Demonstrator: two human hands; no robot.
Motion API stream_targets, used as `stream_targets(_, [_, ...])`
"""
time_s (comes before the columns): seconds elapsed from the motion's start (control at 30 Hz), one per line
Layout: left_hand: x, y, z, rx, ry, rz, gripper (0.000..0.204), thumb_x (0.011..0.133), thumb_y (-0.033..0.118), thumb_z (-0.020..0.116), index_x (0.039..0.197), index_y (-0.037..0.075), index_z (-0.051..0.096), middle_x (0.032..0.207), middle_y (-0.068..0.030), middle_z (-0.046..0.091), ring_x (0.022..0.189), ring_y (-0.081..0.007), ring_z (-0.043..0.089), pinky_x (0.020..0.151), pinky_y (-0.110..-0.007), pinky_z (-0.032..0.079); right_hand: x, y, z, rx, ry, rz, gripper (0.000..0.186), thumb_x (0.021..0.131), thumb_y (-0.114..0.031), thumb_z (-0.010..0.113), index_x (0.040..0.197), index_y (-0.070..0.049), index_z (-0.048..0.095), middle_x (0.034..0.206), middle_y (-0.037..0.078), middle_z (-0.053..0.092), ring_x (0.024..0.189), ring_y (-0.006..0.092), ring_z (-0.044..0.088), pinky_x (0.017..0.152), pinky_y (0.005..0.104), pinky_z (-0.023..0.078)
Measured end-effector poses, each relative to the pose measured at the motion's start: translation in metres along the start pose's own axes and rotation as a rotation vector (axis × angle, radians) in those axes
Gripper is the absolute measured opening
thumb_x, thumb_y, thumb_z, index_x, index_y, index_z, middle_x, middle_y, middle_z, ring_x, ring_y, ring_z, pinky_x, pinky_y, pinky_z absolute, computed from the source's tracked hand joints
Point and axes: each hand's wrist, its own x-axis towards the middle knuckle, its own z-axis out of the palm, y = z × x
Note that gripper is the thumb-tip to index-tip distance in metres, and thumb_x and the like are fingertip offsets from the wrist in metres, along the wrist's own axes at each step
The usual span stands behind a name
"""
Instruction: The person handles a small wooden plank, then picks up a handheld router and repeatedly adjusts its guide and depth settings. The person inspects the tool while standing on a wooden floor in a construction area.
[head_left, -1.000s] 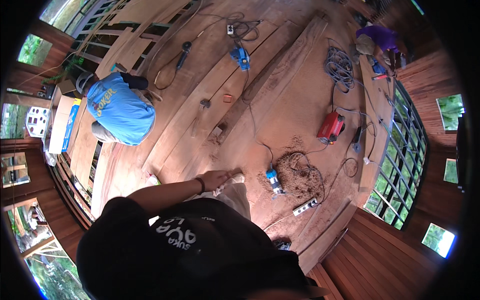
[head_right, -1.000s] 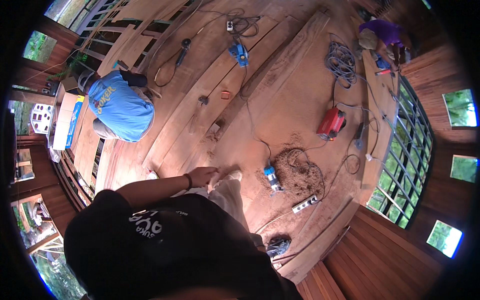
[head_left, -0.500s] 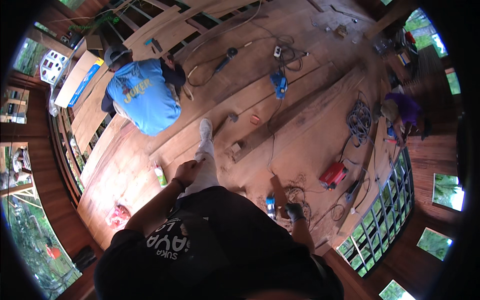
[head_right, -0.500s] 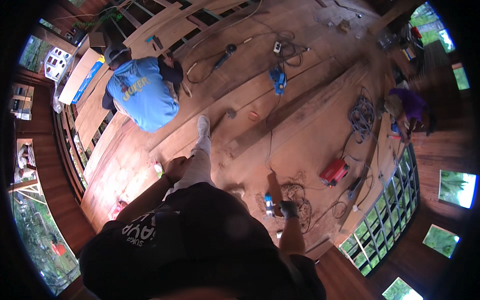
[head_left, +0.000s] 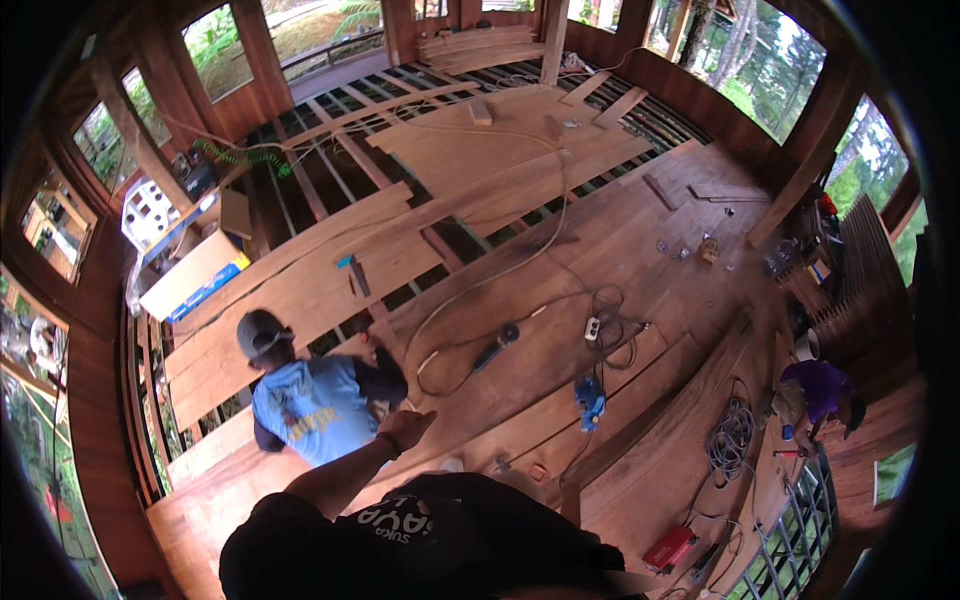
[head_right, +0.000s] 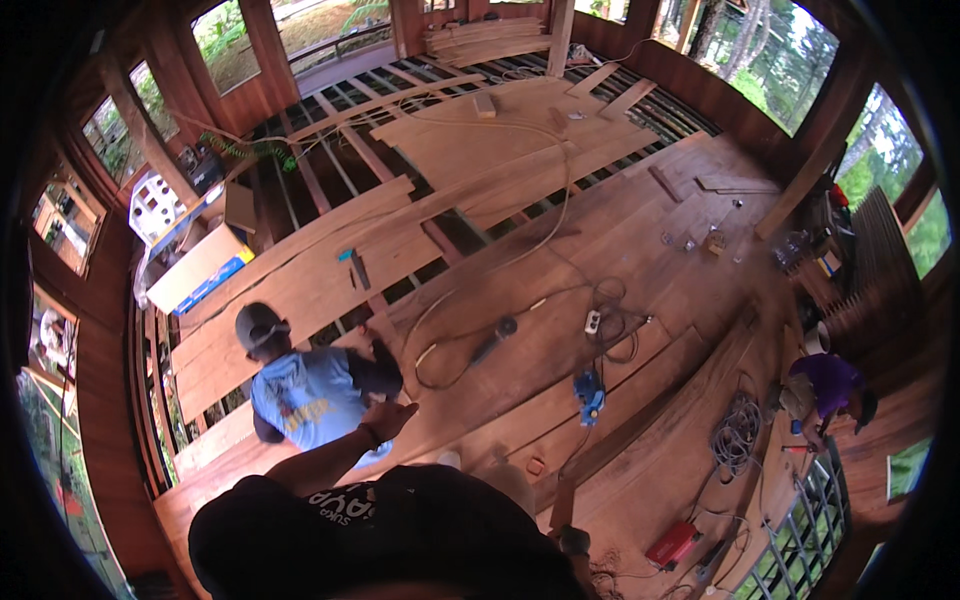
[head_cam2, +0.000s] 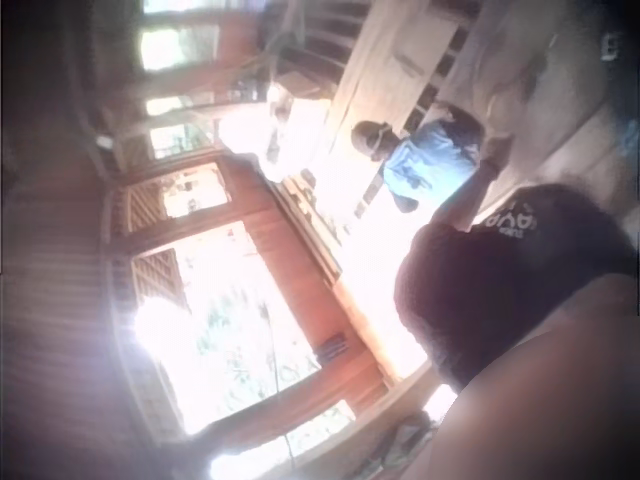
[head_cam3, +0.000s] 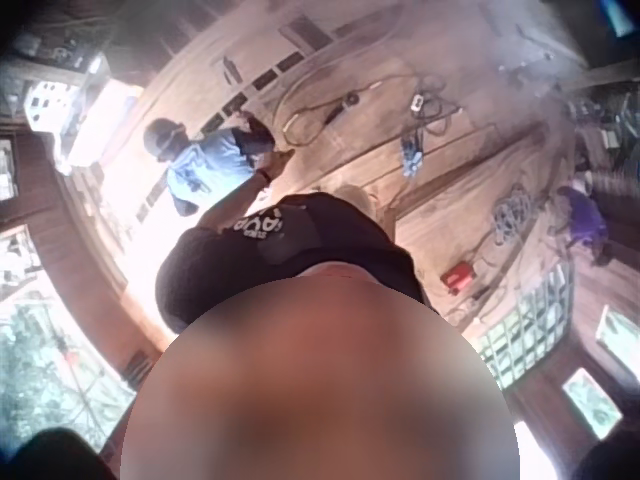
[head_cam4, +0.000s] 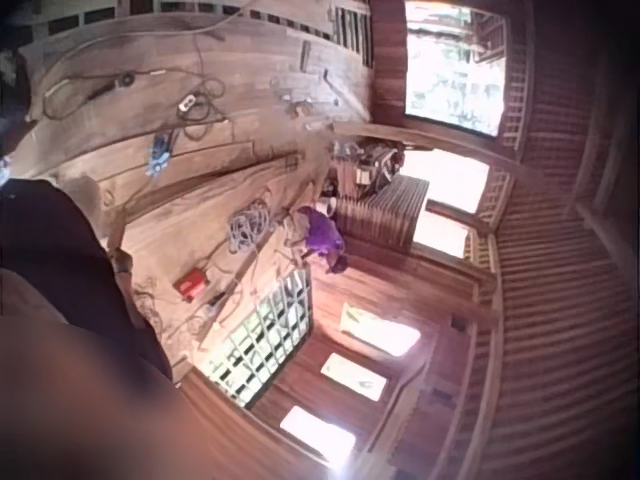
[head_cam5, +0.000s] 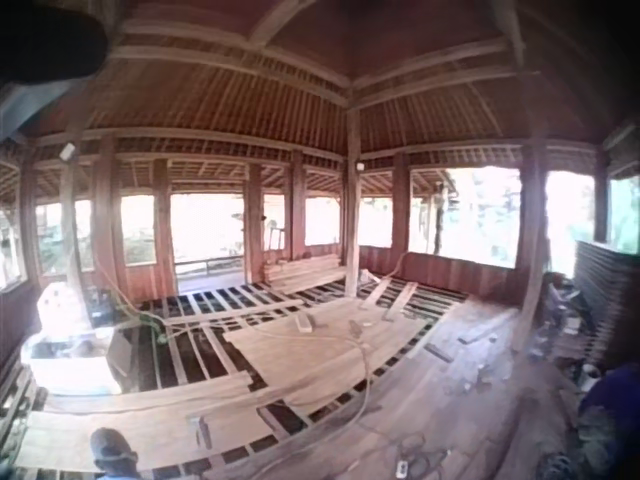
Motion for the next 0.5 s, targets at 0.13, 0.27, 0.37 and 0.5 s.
stream_targets(0.13, [0.066, 0.047, -0.028, -0.155, 0.135, 0.070, 0.073, 0.099, 0.069, 0.039, 0.089, 0.006, 0.076, 0.083, -0.0224, 0.072, 0.089, -0.0426, 0.070, 0.081, -0.053, 0.053, 0.033, -0.021, -0.041, -0.355, 0.080, -0.405, 0.034, 0.086, -0.042, 0.062, 0.090, -0.012, 0.077, 0.086, 0.016, 0.075, 0.079, 0.0322, 0.073, 0.070, 0.0474, 0.055])
stream_targets(0.27, [0.147, 0.105, -0.032, -0.203, 0.175, 0.134, 0.068, 0.099, 0.062, 0.048, 0.076, 0.002, 0.072, 0.070, -0.0220, 0.067, 0.074, -0.0404, 0.070, 0.071, -0.053, 0.051, 0.098, -0.039, -0.098, 0.038, -0.042, -0.059, 0.033, 0.085, -0.042, 0.062, 0.089, -0.013, 0.078, 0.087, 0.016, 0.075, 0.080, 0.0326, 0.073, 0.071, 0.0472, 0.055])
stream_targets(0.37, [0.237, 0.154, -0.039, -0.187, 0.093, 0.156, 0.067, 0.098, 0.061, 0.048, 0.078, 0.002, 0.072, 0.077, -0.0242, 0.069, 0.077, -0.0423, 0.069, 0.072, -0.054, 0.051, 0.158, -0.047, -0.139, 0.199, -0.116, 0.049, 0.032, 0.085, -0.042, 0.063, 0.088, -0.014, 0.078, 0.087, 0.016, 0.075, 0.081, 0.0328, 0.073, 0.072, 0.0471, 0.055])
stream_targets(0.5, [0.387, 0.227, -0.043, -0.303, 0.333, 0.236, 0.061, 0.097, 0.055, 0.054, 0.080, -0.001, 0.072, 0.078, -0.0260, 0.069, 0.076, -0.0416, 0.070, 0.072, -0.050, 0.054, 0.239, -0.051, -0.225, 0.245, -0.216, -0.021, 0.031, 0.085, -0.041, 0.063, 0.087, -0.015, 0.078, 0.088, 0.016, 0.075, 0.082, 0.0332, 0.073, 0.072, 0.0469, 0.055])
